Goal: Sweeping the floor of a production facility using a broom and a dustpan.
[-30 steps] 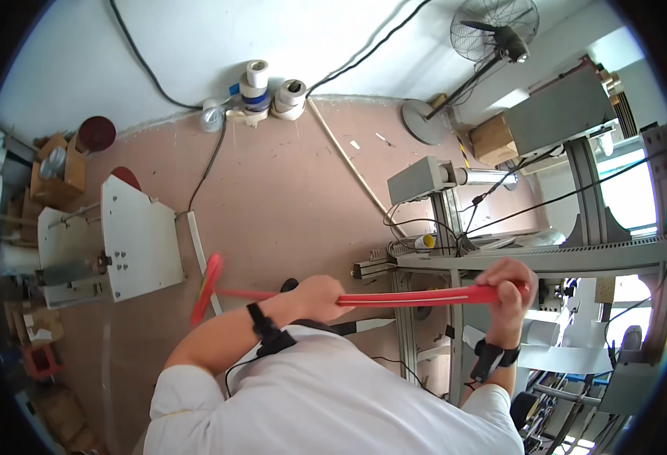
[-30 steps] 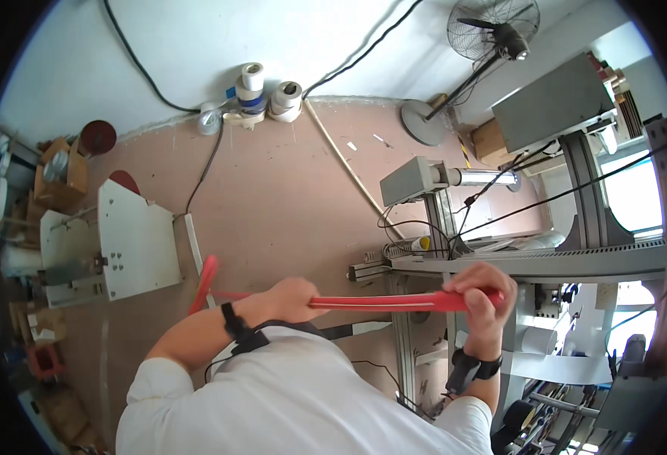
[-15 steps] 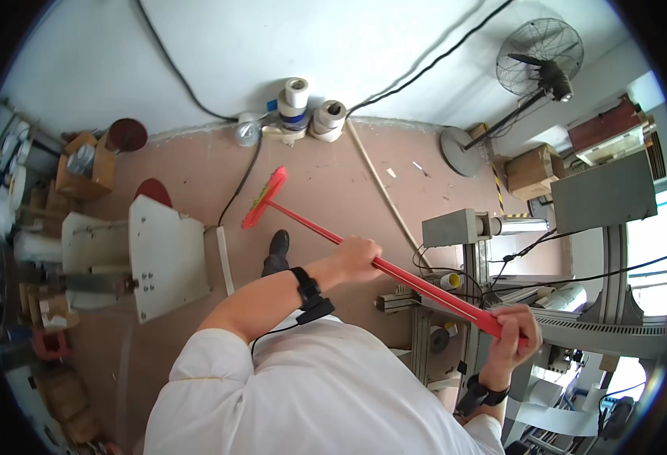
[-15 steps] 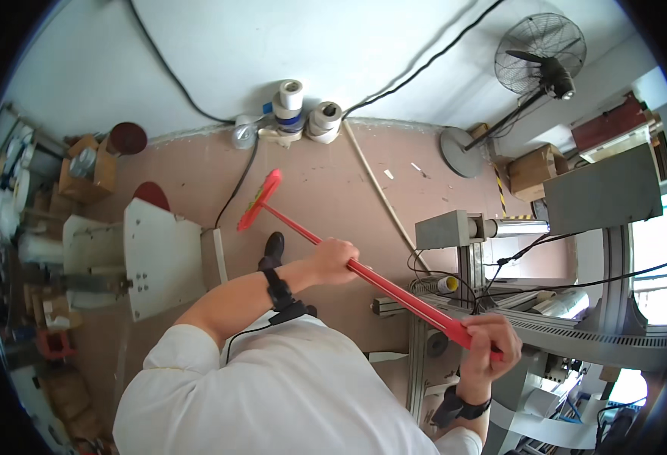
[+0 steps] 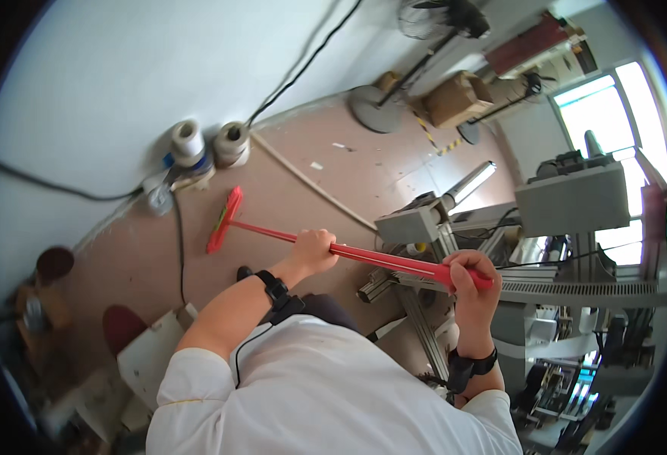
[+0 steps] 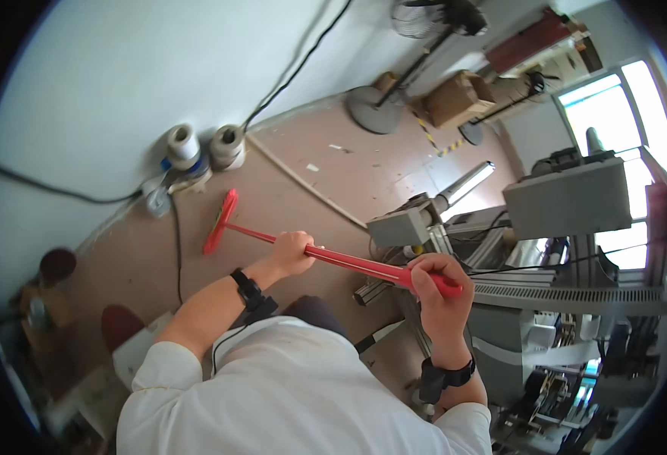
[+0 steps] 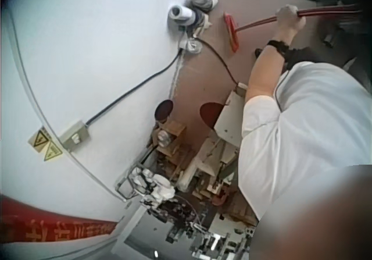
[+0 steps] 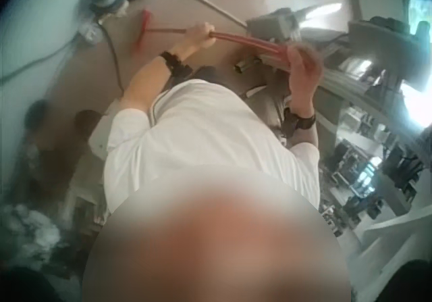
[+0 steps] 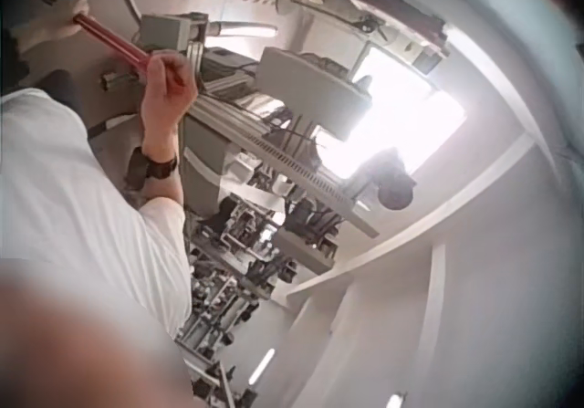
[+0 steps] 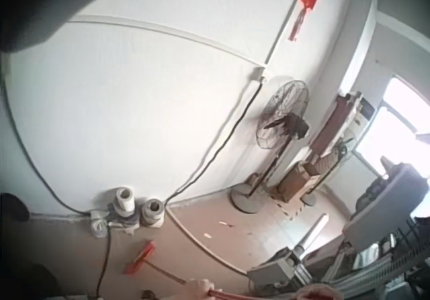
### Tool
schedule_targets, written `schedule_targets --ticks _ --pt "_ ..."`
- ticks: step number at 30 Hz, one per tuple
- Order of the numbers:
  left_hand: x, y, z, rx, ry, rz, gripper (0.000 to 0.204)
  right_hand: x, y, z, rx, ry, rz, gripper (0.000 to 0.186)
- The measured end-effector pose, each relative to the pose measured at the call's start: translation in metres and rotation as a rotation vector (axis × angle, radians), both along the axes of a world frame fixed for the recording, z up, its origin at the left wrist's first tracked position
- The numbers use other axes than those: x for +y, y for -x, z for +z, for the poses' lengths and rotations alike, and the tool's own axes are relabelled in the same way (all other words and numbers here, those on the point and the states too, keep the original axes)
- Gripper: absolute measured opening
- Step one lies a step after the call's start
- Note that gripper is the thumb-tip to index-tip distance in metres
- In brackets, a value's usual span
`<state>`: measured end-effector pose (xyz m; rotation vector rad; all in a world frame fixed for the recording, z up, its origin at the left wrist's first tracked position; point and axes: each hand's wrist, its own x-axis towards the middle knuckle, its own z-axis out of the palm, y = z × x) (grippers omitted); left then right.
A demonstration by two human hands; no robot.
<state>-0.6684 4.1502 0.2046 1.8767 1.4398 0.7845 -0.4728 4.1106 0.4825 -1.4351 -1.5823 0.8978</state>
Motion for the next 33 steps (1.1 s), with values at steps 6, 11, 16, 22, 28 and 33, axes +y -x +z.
schedule_targets --ticks 6,11,16,22,28,33 --pt "0.082 -0.064 0.028 -0.349 -0.247 0.104 0.028 0.052 -0.013 0.021 0.024 -0.208 -0.151 0.01" --pt "0.138 -0.086 0.071 -0.336 -0.412 -0.01 0.025 0.081 -0.042 0.075 -0.303 -0.469 0.497 0.012" --pt "0.208 -0.094 0.051 -0.315 -0.461 -0.03 0.027 0.127 -0.041 0.04 -0.343 -0.494 0.424 0.01" --pt "0.247 -0.119 0.002 -0.318 -0.362 -0.041 0.03 0.175 -0.057 0.013 -0.229 -0.343 0.22 0.009" --pt "0.249 -0.173 0.006 -0.314 -0.415 -0.003 0.025 0.19 -0.045 0.024 -0.516 -0.294 0.555 0.016" --pt "0.247 -0.161 0.064 -0.355 -0.487 -0.14 0.022 0.184 -0.008 0.059 -0.43 -0.702 0.613 0.026"
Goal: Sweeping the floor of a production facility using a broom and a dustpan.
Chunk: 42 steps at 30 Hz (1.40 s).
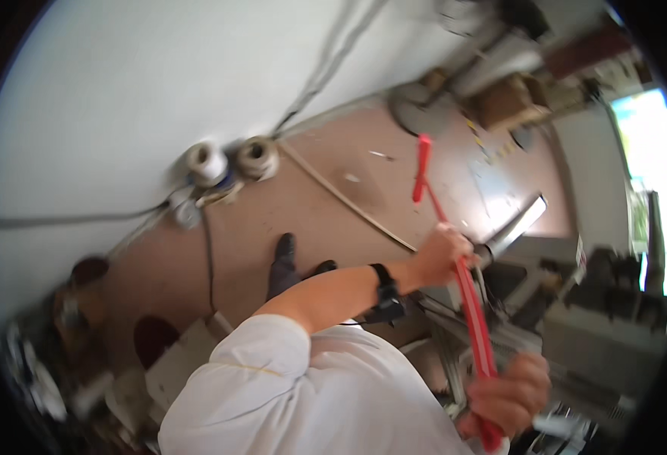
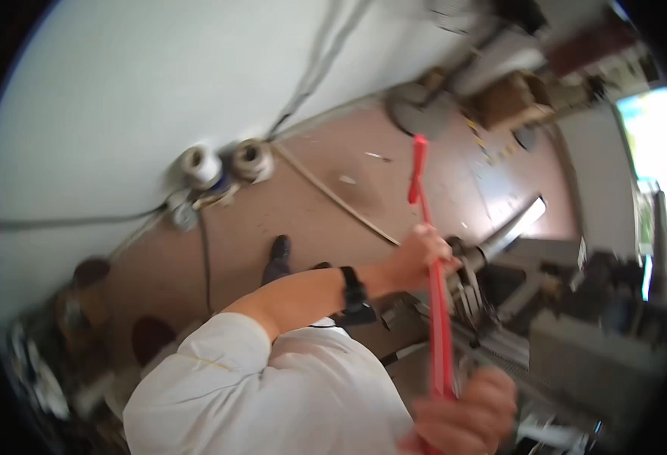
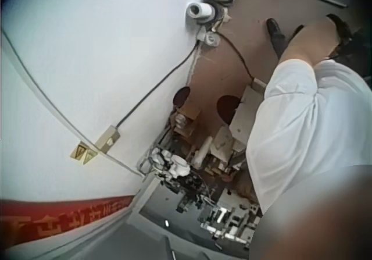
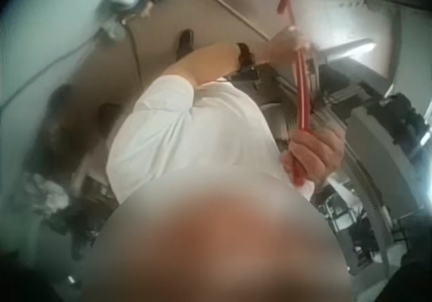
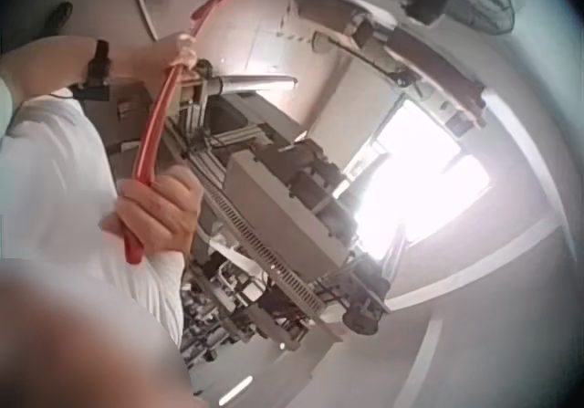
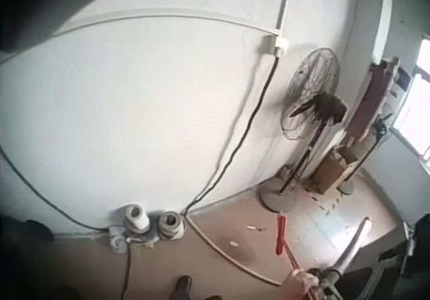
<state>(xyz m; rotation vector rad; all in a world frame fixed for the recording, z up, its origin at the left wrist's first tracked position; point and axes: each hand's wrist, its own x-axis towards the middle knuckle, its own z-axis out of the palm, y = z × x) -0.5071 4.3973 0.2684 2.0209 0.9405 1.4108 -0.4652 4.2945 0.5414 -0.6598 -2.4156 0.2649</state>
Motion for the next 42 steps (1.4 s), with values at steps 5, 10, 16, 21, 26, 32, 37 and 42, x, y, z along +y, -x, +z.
schedule_targets --ticks 5,10,16,21,26,32,37,42 --pt "-0.042 0.076 0.068 0.073 0.277 -0.167 0.024 0.01 0.007 0.023 0.63 -0.251 0.319 0.023" --pt "-0.101 0.182 0.071 0.227 0.489 0.035 0.029 0.035 0.053 -0.003 1.028 0.317 -0.042 0.034" --pt "-0.191 0.332 0.011 0.276 0.647 0.553 0.036 0.034 0.186 -0.056 0.555 0.561 0.189 0.038" --pt "-0.247 0.442 -0.046 0.246 0.692 0.799 0.026 -0.012 0.334 -0.099 0.292 0.598 0.366 0.028" --pt "-0.288 0.506 -0.065 0.14 0.482 0.978 0.033 -0.062 0.444 -0.091 0.401 0.792 0.608 0.029" --pt "-0.344 0.559 -0.092 0.078 0.458 1.092 0.031 -0.096 0.502 -0.114 0.372 0.807 0.744 0.032" --pt "-0.424 0.619 -0.163 0.242 0.613 1.358 0.03 -0.118 0.523 -0.206 -0.063 1.038 0.657 0.013" --pt "-0.434 0.66 -0.187 0.31 0.789 1.442 0.011 -0.086 0.531 -0.274 -0.155 1.259 0.579 0.019"
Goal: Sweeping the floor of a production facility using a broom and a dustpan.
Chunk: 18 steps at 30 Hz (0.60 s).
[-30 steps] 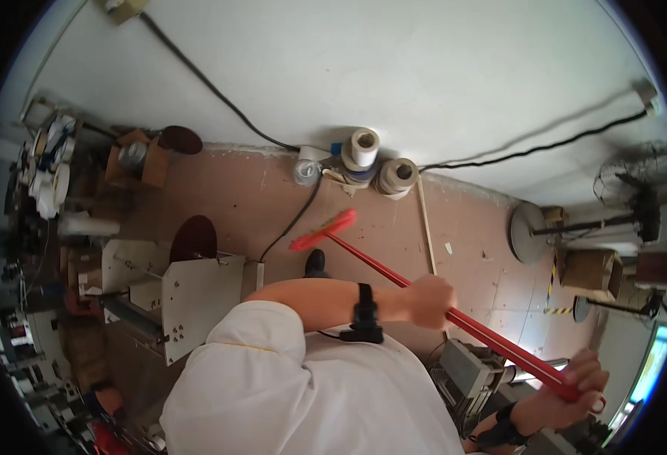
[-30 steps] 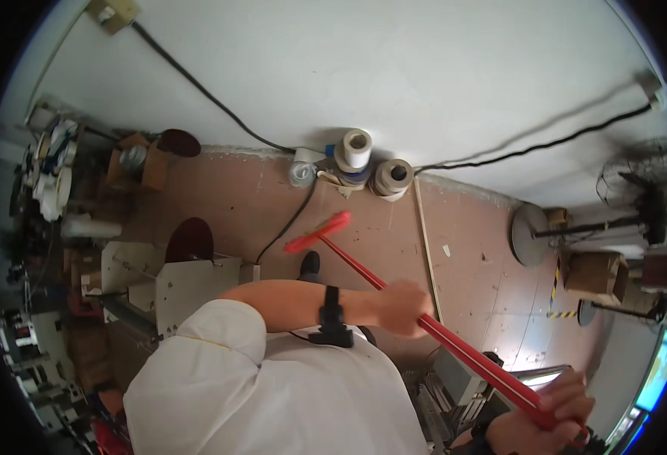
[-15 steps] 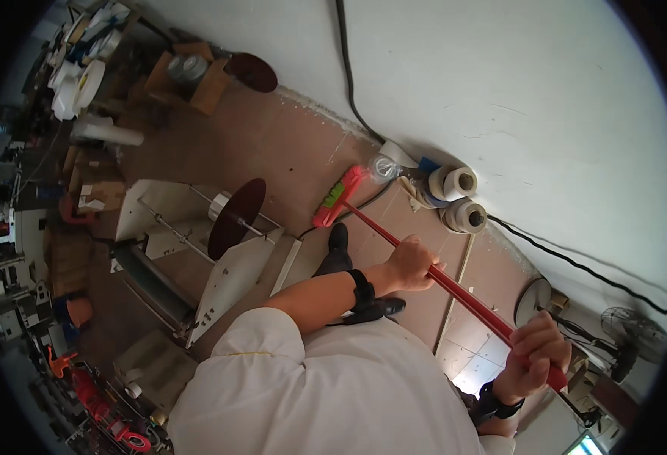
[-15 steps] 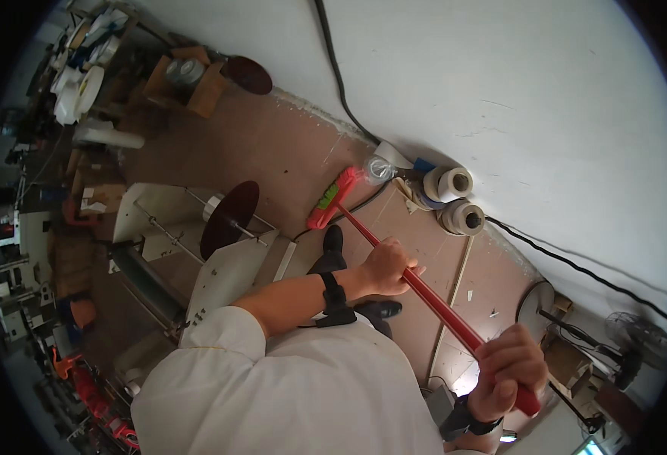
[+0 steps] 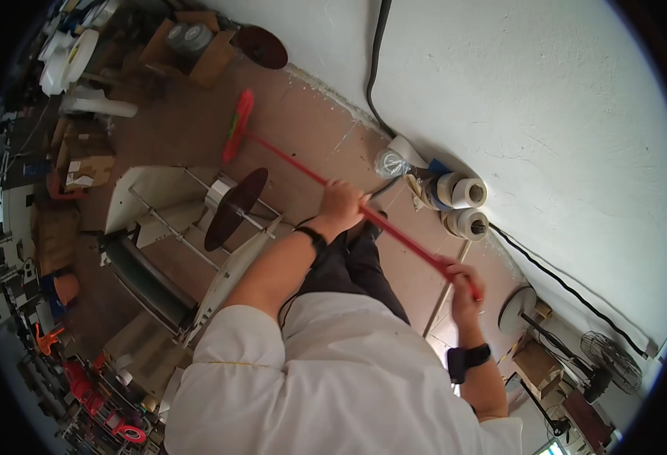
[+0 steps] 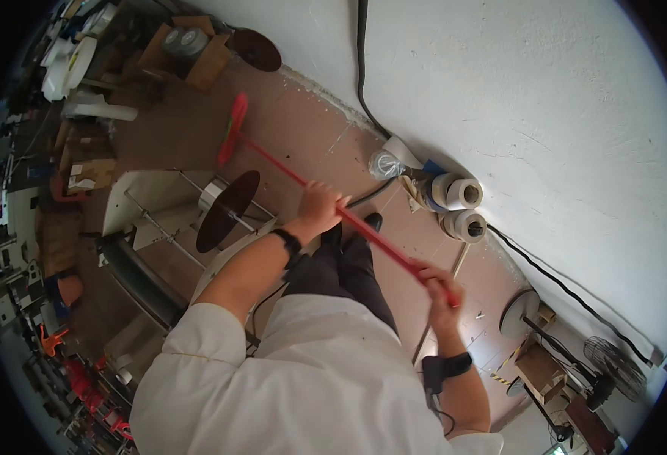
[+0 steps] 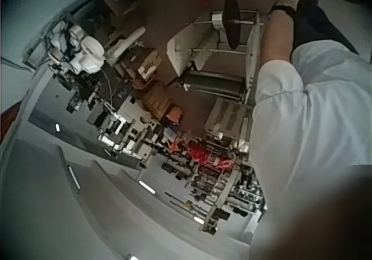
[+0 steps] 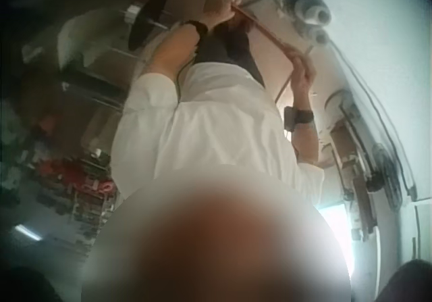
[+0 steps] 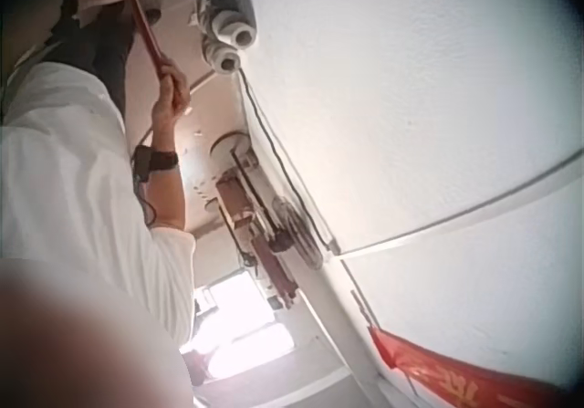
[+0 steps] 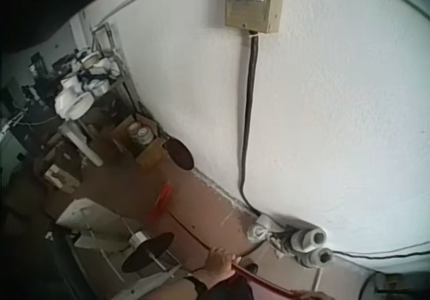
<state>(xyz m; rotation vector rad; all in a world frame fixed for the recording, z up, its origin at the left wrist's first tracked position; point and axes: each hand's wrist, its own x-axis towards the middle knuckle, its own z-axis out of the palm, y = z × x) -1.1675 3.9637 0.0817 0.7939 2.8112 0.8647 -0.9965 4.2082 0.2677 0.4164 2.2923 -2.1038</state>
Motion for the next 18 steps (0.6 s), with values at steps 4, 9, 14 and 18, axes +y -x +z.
schedule_targets --ticks 4,9,14,18 --pt "0.107 -0.008 0.076 -0.015 -0.193 -0.11 0.008 0.087 0.004 0.092 0.248 -0.045 -0.068 0.048" --pt "0.191 -0.021 0.126 -0.304 -0.152 -0.443 0.021 0.129 0.016 0.171 0.487 -0.469 -0.216 0.036" --pt "0.174 -0.018 0.095 -0.26 -0.223 -0.496 0.026 0.093 0.039 0.144 0.59 -0.291 -0.212 0.032" --pt "0.151 -0.011 0.077 -0.209 -0.161 -0.524 0.037 0.07 0.043 0.125 0.64 -0.255 -0.226 0.037"
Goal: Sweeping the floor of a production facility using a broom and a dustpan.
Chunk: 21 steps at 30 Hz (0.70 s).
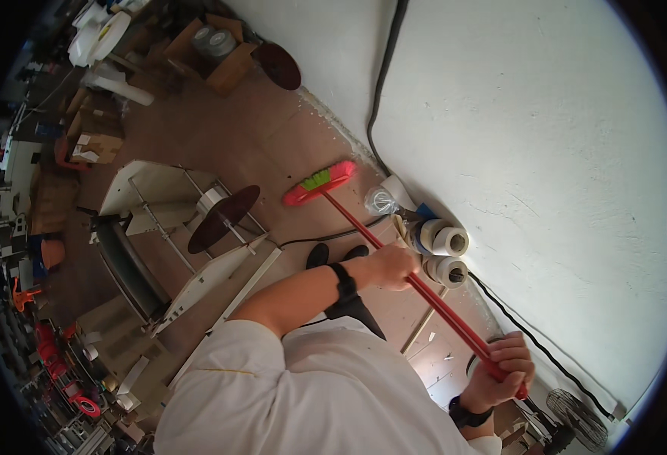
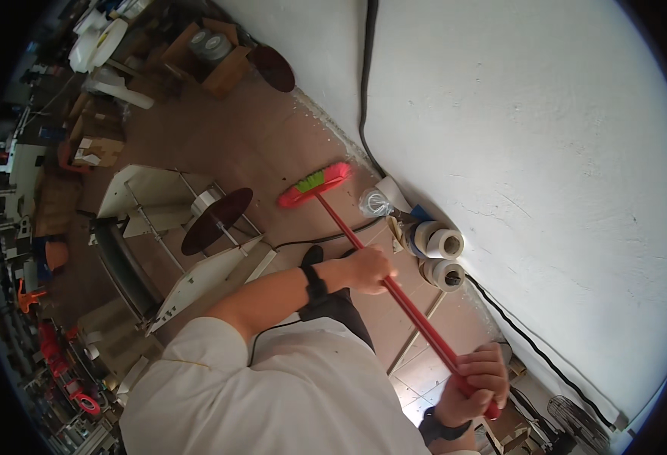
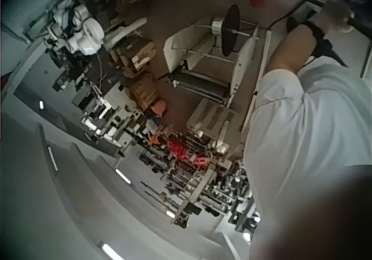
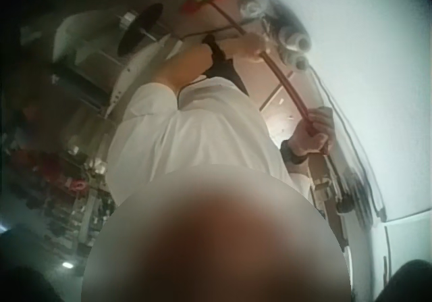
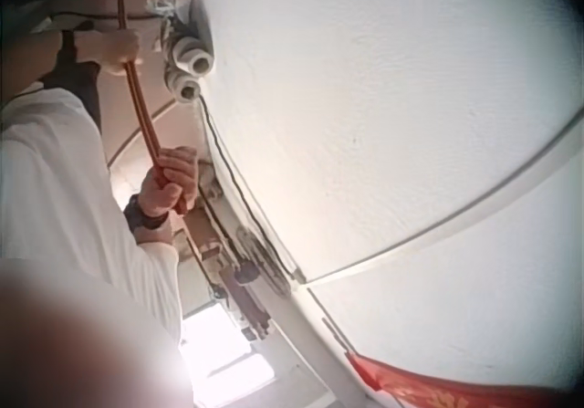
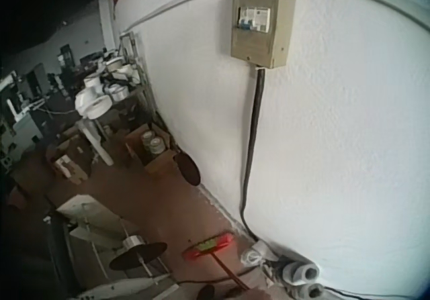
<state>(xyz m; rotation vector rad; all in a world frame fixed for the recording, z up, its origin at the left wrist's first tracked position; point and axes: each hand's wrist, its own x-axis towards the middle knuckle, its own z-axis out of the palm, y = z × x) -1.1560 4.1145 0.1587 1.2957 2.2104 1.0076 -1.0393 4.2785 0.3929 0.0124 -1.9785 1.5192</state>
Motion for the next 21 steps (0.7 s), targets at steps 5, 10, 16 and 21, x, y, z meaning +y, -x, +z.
schedule_targets --ticks 5,10,16,21 --pt "-0.008 0.018 0.006 -0.012 0.156 0.064 0.017 0.014 -0.003 -0.013 -0.135 0.046 -0.031 0.033" --pt "0.064 0.02 0.069 -0.037 0.186 -0.051 0.026 0.067 -0.018 0.04 -0.028 0.055 -0.054 0.033" --pt "0.08 0.034 0.096 -0.211 0.205 -0.256 0.023 0.063 -0.004 0.062 0.023 -0.196 -0.08 0.033" --pt "0.037 0.062 0.081 -0.222 0.16 -0.212 0.025 0.028 0.037 0.047 0.112 -0.145 -0.043 0.034"
